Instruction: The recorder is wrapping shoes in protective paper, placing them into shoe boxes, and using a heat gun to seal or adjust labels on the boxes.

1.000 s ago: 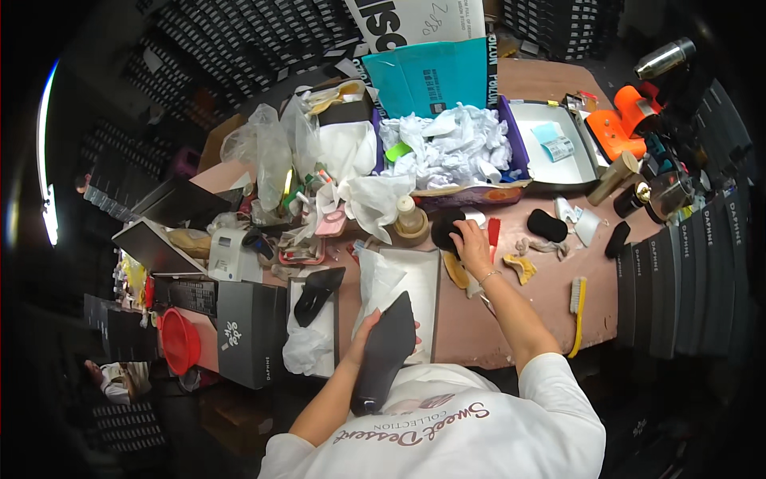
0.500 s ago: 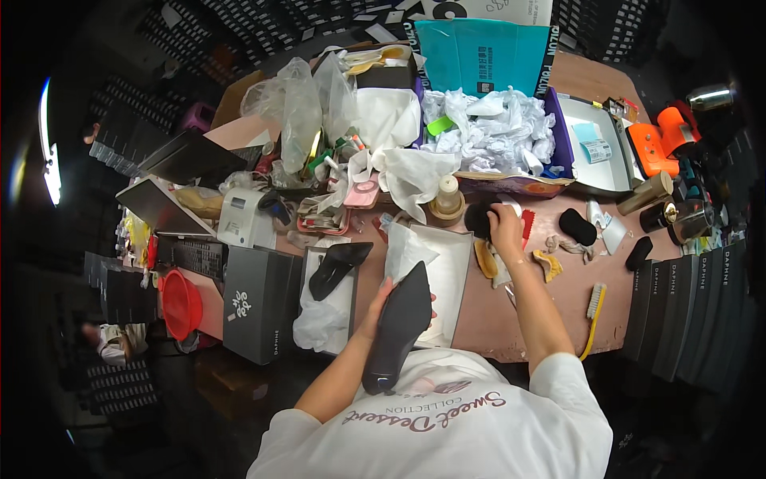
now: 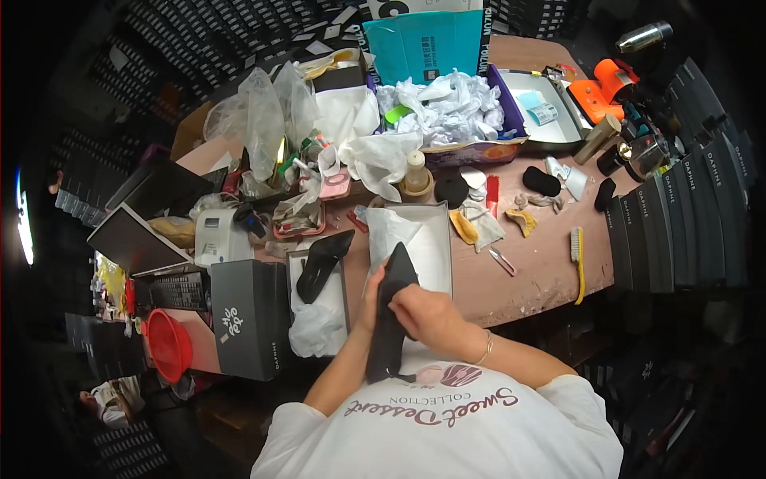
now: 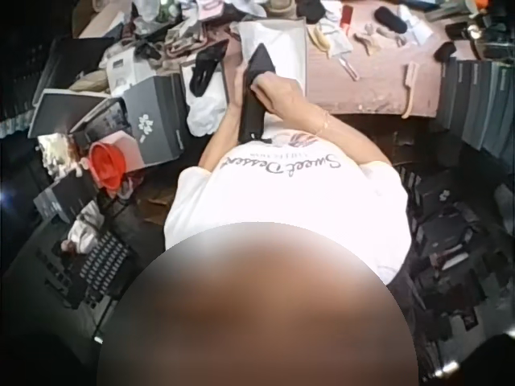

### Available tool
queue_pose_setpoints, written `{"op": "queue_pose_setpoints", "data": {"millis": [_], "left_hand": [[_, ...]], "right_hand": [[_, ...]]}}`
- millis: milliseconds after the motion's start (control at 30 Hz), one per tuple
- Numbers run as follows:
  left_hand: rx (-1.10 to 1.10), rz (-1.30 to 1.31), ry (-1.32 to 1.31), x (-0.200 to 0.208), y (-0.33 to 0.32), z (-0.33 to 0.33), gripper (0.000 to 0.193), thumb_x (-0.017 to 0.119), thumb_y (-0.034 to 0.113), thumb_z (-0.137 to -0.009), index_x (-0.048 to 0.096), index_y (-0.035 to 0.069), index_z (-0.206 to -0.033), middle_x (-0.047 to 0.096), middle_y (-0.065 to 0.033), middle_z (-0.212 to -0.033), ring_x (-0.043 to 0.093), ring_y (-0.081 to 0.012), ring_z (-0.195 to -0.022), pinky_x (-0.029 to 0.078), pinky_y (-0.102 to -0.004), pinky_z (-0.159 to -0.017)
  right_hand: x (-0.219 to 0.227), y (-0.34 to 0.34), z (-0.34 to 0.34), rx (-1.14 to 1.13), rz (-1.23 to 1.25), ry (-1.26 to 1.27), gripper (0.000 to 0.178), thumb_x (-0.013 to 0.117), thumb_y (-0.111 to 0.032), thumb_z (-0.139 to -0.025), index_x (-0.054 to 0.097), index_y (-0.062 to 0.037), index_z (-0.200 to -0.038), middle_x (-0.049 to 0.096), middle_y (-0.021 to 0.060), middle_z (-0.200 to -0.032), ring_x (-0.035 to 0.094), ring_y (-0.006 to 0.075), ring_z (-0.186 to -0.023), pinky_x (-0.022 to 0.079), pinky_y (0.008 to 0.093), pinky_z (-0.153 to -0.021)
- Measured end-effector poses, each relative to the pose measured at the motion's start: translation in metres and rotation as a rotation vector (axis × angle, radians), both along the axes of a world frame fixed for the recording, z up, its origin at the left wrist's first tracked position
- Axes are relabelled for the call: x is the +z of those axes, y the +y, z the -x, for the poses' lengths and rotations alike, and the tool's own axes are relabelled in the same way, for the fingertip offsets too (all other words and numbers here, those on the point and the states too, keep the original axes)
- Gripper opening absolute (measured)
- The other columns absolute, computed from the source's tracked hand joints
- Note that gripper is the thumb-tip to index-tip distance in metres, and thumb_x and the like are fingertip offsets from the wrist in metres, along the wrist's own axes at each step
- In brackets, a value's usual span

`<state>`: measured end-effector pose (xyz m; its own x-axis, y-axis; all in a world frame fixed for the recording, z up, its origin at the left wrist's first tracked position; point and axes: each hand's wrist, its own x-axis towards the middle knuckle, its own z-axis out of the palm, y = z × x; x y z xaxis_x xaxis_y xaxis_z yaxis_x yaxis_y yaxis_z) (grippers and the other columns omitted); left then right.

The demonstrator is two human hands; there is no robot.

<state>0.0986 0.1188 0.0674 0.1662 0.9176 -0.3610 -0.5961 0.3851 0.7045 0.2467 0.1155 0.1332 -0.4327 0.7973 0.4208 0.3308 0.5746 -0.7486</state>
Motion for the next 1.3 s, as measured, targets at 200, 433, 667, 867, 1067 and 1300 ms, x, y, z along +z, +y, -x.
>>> {"op": "queue_pose_setpoints", "data": {"millis": [200,433,667,867,1067,1300], "left_hand": [[0.051,-0.028,-0.052,0.029,-0.008,-0.011,0.05,0.036,0.043,-0.099,0.049,0.007,-0.13,0.062,-0.0102,-0.117,0.061,-0.0205,-0.106,0.05,-0.0339,-0.092],[-0.128,-0.022,-0.086,0.006,-0.004,0.005,0.062,0.035,0.052,-0.095,0.056,-0.002,-0.116,0.065,-0.0195,-0.101,0.066,-0.0262,-0.086,0.055,-0.0388,-0.076],[-0.024,0.057,-0.164,0.002,0.005,0.002,0.062,0.033,0.053,-0.095,0.053,0.0,-0.12,0.064,-0.0156,-0.102,0.065,-0.0255,-0.088,0.053,-0.0361,-0.08],[-0.007,0.013,-0.212,-0.019,0.003,0.02,0.07,0.032,0.06,-0.094,0.048,0.001,-0.129,0.059,-0.0174,-0.118,0.062,-0.0273,-0.103,0.052,-0.0385,-0.087],[0.186,0.128,-0.427,-0.016,0.007,0.024,0.06,0.037,0.054,-0.092,0.052,0.004,-0.123,0.061,-0.0162,-0.106,0.062,-0.032,-0.092,0.052,-0.045,-0.081],[0.052,0.068,-0.523,-0.038,0.005,0.041,0.063,0.041,0.052,-0.092,0.044,0.007,-0.135,0.059,-0.019,-0.106,0.061,-0.0336,-0.084,0.053,-0.0431,-0.074]], "right_hand": [[-0.01,0.054,0.005,-0.185,-0.086,0.023,0.01,0.06,-0.012,-0.087,0.054,-0.0039,-0.085,0.057,0.0154,-0.073,0.061,0.0352,-0.069,0.049,0.043,-0.057],[-0.012,0.048,0.006,-0.162,0.026,0.004,0.012,0.061,-0.015,-0.086,0.058,-0.0038,-0.083,0.059,0.0161,-0.073,0.062,0.0366,-0.068,0.05,0.0416,-0.057],[-0.007,0.043,0.003,-0.073,0.027,-0.082,0.012,0.058,-0.016,-0.085,0.058,-0.0041,-0.08,0.061,0.0138,-0.071,0.063,0.0336,-0.064,0.051,0.0431,-0.056],[0.013,0.032,0.019,0.206,0.107,-0.47,0.006,0.062,-0.014,-0.08,0.062,-0.0079,-0.08,0.063,0.0131,-0.076,0.068,0.0285,-0.074,0.054,0.0422,-0.061],[-0.013,0.01,0.031,0.144,-0.072,-0.009,0.025,0.063,-0.011,-0.081,0.06,-0.006,-0.106,0.059,0.0085,-0.098,0.058,0.0261,-0.088,0.05,0.0363,-0.074],[-0.025,-0.013,0.018,0.785,0.28,0.002,0.021,0.066,-0.008,-0.08,0.068,-0.0011,-0.099,0.059,0.01,-0.099,0.056,0.0264,-0.092,0.047,0.0349,-0.08]]}}
